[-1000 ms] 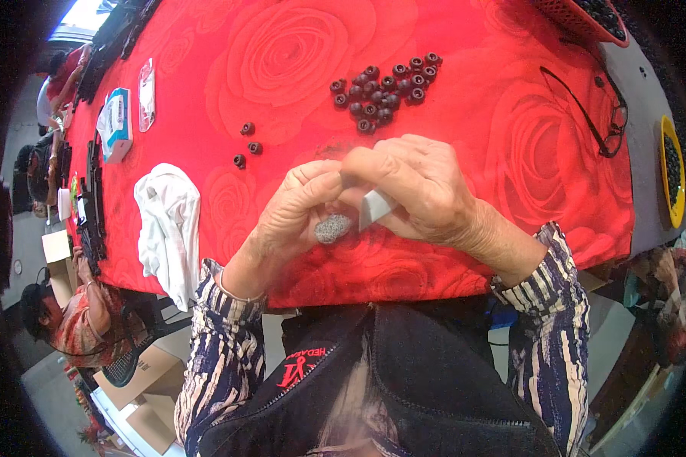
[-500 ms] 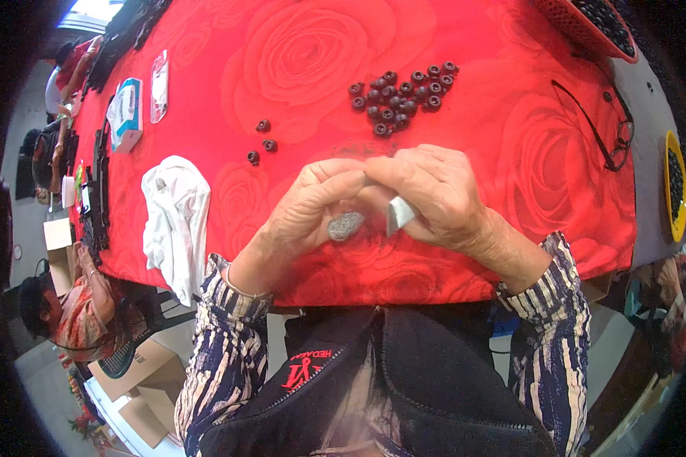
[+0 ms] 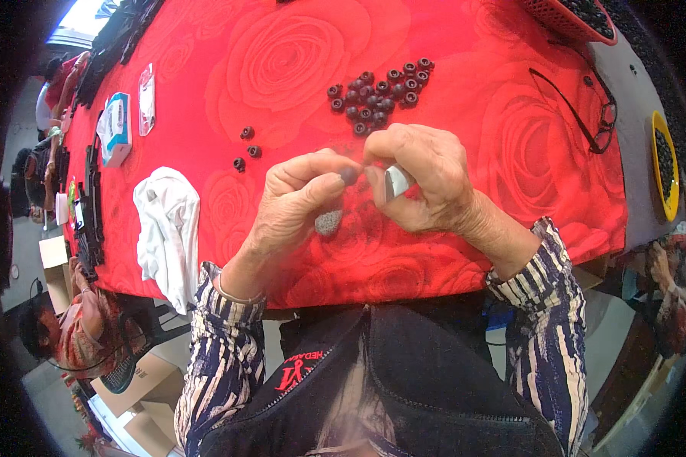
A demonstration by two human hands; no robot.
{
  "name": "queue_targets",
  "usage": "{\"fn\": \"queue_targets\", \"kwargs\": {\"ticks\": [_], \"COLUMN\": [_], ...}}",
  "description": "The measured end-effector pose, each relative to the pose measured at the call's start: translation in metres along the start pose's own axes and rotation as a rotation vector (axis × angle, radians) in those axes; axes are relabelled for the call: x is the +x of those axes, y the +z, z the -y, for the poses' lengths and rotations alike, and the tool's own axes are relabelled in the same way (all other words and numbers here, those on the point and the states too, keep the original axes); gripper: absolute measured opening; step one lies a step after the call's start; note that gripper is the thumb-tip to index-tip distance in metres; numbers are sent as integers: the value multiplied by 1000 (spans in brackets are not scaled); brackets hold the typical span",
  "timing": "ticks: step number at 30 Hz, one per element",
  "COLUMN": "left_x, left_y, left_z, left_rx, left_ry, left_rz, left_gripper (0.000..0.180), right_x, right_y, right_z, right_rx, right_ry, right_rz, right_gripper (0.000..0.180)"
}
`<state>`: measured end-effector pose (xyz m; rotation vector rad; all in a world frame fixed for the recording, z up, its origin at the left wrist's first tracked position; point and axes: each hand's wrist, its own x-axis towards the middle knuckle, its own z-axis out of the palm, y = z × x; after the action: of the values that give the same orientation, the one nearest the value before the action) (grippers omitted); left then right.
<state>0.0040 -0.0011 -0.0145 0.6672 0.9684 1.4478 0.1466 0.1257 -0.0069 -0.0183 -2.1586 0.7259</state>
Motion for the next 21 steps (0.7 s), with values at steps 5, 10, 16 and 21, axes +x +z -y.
{"fn": "queue_targets", "kwargs": {"ticks": [5,10,16,21], "left_x": [0,-2,0,0], "left_y": [4,2,-1,-2], "left_z": [-4,0,2,3], "left_rx": [-6,-103,-189,-179], "left_ry": [2,-29,51,45], "left_rz": [3,-37,-3,0], "left_gripper": [17,17,18,19], "right_x": [0,7,6,6], "right_y": [-1,-2,-10,-6], "right_z": [-1,2,4,2], "right_rx": [-2,112,208,174], "right_ry": [19,51,354,352], "right_rz": [27,118,196,209], "right_gripper": [29,31,18,18]}}
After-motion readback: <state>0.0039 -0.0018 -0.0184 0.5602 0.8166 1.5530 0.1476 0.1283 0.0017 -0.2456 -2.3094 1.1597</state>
